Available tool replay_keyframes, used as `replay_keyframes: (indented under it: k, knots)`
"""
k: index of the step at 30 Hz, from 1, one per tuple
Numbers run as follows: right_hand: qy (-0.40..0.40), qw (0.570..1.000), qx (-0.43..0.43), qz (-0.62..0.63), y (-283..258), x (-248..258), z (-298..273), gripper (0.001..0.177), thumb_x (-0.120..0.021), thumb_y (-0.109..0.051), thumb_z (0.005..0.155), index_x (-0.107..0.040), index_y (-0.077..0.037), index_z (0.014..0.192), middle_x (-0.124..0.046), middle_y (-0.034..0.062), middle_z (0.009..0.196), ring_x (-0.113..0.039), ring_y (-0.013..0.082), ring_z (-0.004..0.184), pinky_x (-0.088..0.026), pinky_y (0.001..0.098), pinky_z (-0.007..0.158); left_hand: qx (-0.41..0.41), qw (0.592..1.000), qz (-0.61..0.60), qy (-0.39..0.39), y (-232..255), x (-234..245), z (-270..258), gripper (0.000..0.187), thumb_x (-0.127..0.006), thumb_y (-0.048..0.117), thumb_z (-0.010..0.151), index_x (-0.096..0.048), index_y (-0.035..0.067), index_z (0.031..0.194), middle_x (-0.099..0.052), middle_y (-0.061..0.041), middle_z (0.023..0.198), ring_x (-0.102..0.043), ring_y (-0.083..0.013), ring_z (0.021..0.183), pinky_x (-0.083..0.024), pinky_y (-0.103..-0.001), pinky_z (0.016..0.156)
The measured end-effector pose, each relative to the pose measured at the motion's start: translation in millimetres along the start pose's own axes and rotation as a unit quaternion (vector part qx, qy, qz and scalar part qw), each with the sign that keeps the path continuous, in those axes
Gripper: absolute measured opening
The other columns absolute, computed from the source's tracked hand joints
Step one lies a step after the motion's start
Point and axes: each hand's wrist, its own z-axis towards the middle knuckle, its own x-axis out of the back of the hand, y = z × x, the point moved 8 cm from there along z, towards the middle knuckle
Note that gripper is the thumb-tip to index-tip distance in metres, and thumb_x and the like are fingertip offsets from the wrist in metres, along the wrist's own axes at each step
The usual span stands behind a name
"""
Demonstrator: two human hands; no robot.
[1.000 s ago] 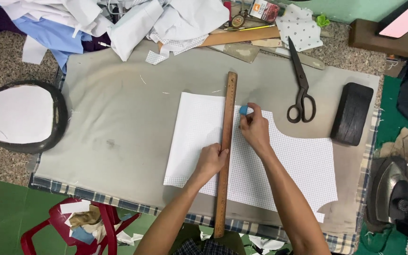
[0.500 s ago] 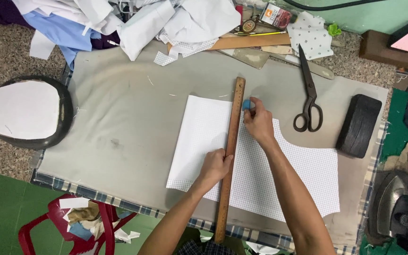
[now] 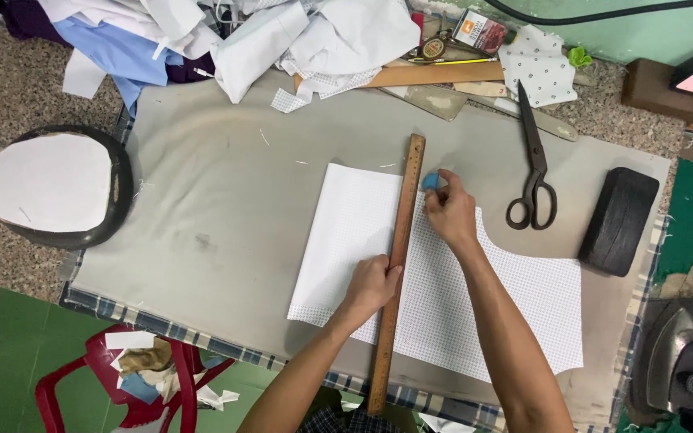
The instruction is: The person irons a white patterned fabric on a work table using an iron and a pressing block, then marks a line with a ruler and chalk, and cuts the fabric with scissors. The person repeats ironing and cutting steps on the same piece.
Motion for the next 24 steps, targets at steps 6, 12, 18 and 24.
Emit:
replay_keyframes:
  k: [6, 12, 18, 24]
  knots:
    - [-0.002, 1.000, -0.011, 0.007, 0.9, 4.8, -3.8, 0.050, -0.056, -0.002, 0.102, -0.044, 0.006, 0.150, -0.072, 0.0256, 0.107, -0.072, 0.0309, 0.086, -0.054, 0.0475, 0.089, 0.006, 1.000, -0.003, -0.001, 2.0, 1.1, -0.9, 0.031, -0.058, 0.020, 0.100, -0.065, -0.004, 0.082, -0.063, -0.019, 0.066, -0.062, -0.0236, 0.061, -0.043, -0.035, 0.043]
    - [-0.010, 1.000, 0.007, 0.005, 3.1, 2.7, 0.1, 0.049, -0.057, -0.002, 0.102, -0.045, 0.008, 0.148, -0.072, 0.0242, 0.102, -0.071, 0.0281, 0.081, -0.054, 0.0464, 0.087, 0.004, 1.000, 0.006, 0.000, 1.6, 0.2, 1.6, 0.031, -0.058, 0.021, 0.100, -0.064, -0.004, 0.081, -0.062, -0.018, 0.065, -0.061, -0.0236, 0.060, -0.043, -0.034, 0.043]
    - [-0.019, 1.000, 0.007, -0.004, -5.0, -1.5, 1.6, 0.049, -0.056, -0.001, 0.101, -0.045, 0.008, 0.148, -0.072, 0.0245, 0.102, -0.071, 0.0281, 0.081, -0.054, 0.0458, 0.087, 0.001, 1.000, 0.012, 0.005, 7.0, 3.1, -1.1, 0.031, -0.058, 0.019, 0.100, -0.063, -0.004, 0.081, -0.062, -0.020, 0.064, -0.062, -0.0257, 0.060, -0.043, -0.036, 0.043]
    - [-0.022, 1.000, 0.013, -0.007, -6.9, -3.6, 3.3, 0.049, -0.056, -0.001, 0.101, -0.045, 0.008, 0.148, -0.072, 0.0262, 0.104, -0.072, 0.0283, 0.080, -0.055, 0.0449, 0.084, -0.001, 1.000, 0.013, 0.009, 5.3, 1.4, -0.3, 0.032, -0.058, 0.020, 0.100, -0.063, -0.004, 0.081, -0.063, -0.024, 0.067, -0.065, -0.0301, 0.063, -0.044, -0.037, 0.044]
